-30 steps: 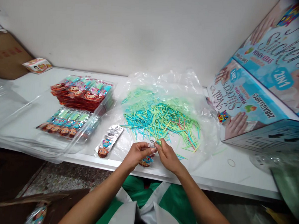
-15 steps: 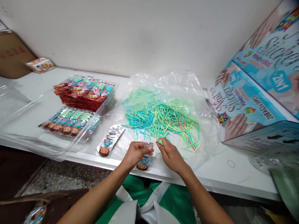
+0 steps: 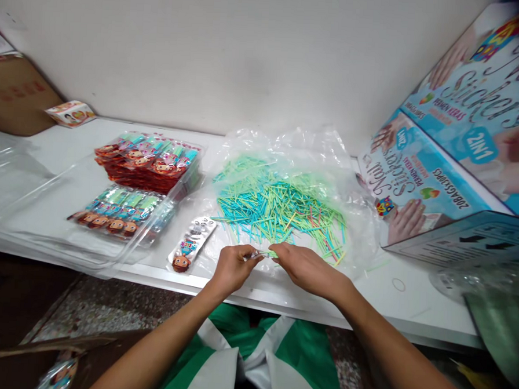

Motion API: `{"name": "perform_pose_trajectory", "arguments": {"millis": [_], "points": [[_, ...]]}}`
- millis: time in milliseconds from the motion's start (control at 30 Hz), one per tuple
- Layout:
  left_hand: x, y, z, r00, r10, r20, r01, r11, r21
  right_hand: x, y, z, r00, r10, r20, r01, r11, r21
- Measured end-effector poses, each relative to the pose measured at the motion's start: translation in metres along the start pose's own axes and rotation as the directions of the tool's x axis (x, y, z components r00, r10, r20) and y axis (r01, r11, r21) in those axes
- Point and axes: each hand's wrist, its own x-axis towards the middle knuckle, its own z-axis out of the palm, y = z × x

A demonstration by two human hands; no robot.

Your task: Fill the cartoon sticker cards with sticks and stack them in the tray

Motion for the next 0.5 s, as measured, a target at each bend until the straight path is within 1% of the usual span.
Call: {"name": "perform_pose_trajectory", "arguments": {"millis": [100,200,267,367,433,500], "points": [[0.0,0.0,-0.002,0.988,0.148,0.036,-0.153,0.969,0.192,0.003,-0.002,0.0,1.0,0.008,0.006,-0.008,1.0,-0.003],[0.0,0.0,-0.002,0.965,0.223,0.139,-0.26,0.895,0.363,0.006,-0.003,0.001,0.998,0.0,0.064,0.007,0.993,-0.12],[0.0,0.002,-0.001,0.951,0.222,0.214,-0.299,0.837,0.458,0.008,-0.003,0.003,0.994,0.016,0.11,0.007,0.978,-0.208],[0.0,0.01,0.0,0.937,0.184,0.296,-0.321,0.786,0.528,0.01,-0.001,0.005,0.993,0.031,0.111,-0.002,0.968,-0.252],[-0.001,0.015,0.001,0.932,0.163,0.324,-0.319,0.794,0.518,0.01,0.0,0.006,0.994,0.032,0.105,-0.005,0.969,-0.247],[-0.003,0.018,0.003,0.928,0.157,0.338,-0.312,0.823,0.475,0.01,0.0,0.006,0.992,0.03,0.123,-0.002,0.975,-0.224]]}}
